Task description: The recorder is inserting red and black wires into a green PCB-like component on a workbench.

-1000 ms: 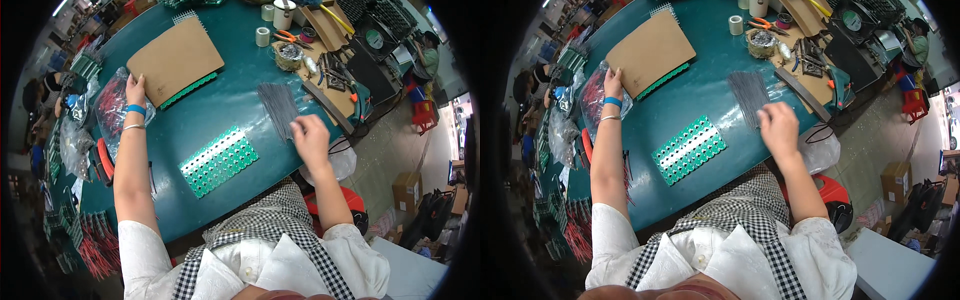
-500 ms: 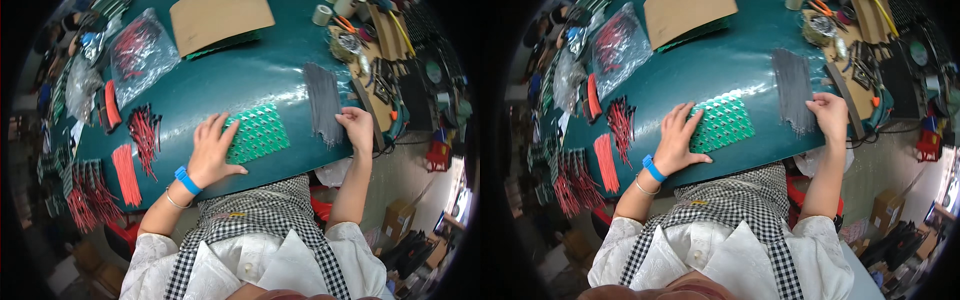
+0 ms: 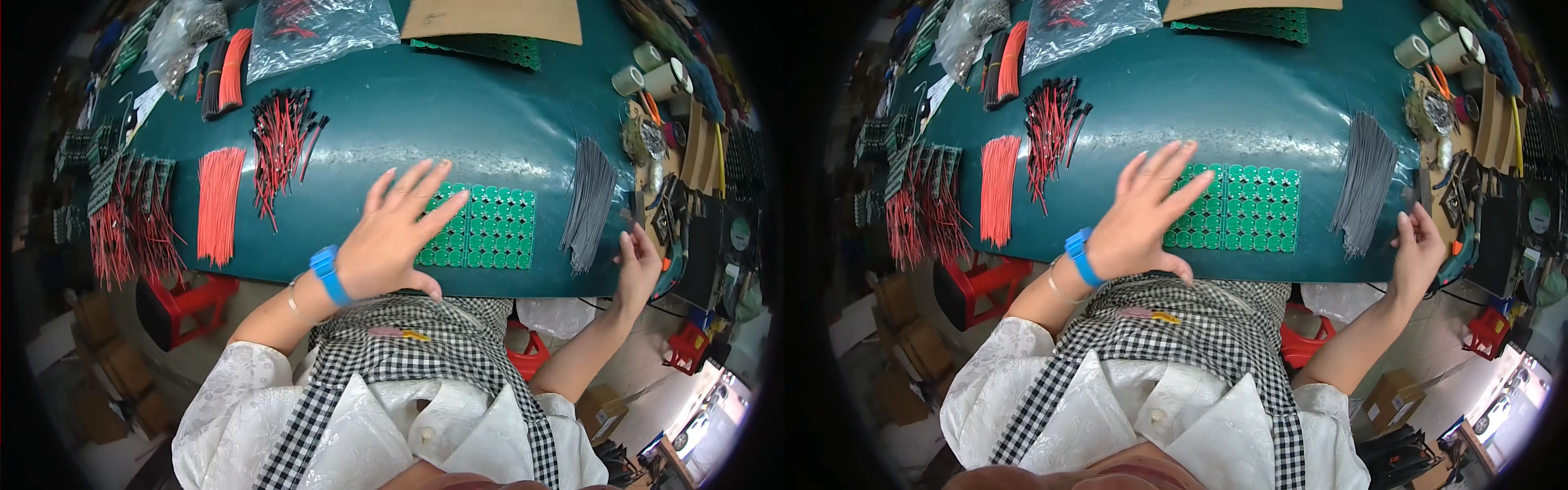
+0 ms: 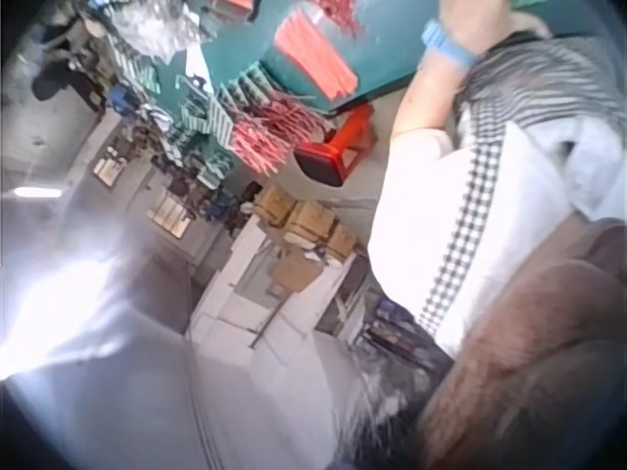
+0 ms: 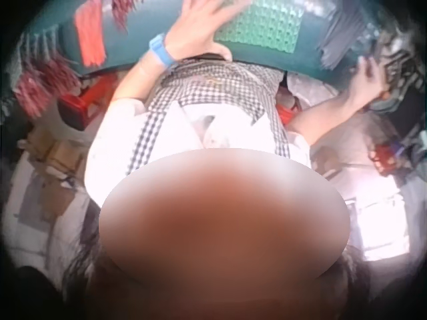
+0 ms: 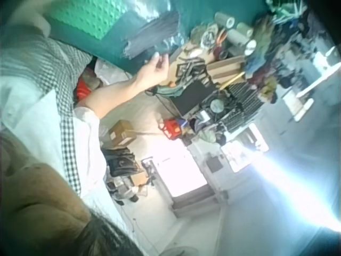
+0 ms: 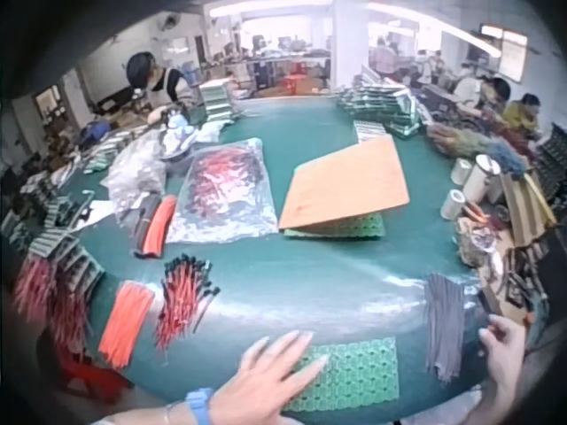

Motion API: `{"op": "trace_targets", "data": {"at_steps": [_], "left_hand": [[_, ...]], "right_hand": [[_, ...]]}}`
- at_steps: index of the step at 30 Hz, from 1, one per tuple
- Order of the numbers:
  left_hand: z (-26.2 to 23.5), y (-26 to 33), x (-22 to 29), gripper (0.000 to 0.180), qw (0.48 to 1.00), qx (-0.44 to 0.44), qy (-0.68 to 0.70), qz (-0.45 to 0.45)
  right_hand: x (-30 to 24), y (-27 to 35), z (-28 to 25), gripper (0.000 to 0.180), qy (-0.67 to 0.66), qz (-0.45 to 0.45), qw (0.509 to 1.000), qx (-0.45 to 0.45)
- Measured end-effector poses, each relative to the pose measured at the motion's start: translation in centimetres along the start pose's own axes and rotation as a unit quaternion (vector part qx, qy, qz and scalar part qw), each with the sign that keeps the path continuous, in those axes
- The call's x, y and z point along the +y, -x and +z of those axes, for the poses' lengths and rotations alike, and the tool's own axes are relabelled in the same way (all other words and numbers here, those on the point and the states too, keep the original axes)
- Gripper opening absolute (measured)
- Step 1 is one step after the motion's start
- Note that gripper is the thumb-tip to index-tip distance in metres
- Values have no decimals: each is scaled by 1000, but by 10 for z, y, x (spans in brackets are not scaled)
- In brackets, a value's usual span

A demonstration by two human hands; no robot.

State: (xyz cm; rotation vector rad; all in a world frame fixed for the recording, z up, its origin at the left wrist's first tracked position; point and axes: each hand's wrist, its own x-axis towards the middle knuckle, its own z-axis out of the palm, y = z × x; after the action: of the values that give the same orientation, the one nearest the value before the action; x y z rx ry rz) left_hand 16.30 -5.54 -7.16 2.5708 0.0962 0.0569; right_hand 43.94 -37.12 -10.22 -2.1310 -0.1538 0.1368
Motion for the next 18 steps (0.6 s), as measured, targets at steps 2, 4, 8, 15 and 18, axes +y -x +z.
{"op": "trace_targets", "data": {"at_steps": [2, 4, 8, 15, 18], "left_hand": [[-13, 20, -9, 101, 993, 120, -10, -15], [-28, 53, -23, 83, 968, 239, -50, -58], [-46, 112, -64, 47, 887, 395, -121, -205], [-58, 178, -104, 45, 800, 306, -296, -423], [-48, 187, -115, 38, 797, 286, -303, -438]], "right_hand": [[-37, 17, 5, 29, -106, -43, 993, -27], [-41, 24, 24, 23, -187, -87, 978, -11], [-45, 37, 61, 13, -163, -198, 966, 16], [-10, 37, 105, 18, -68, -165, 983, -45], [-14, 38, 109, 20, -55, -163, 985, -26]]}}
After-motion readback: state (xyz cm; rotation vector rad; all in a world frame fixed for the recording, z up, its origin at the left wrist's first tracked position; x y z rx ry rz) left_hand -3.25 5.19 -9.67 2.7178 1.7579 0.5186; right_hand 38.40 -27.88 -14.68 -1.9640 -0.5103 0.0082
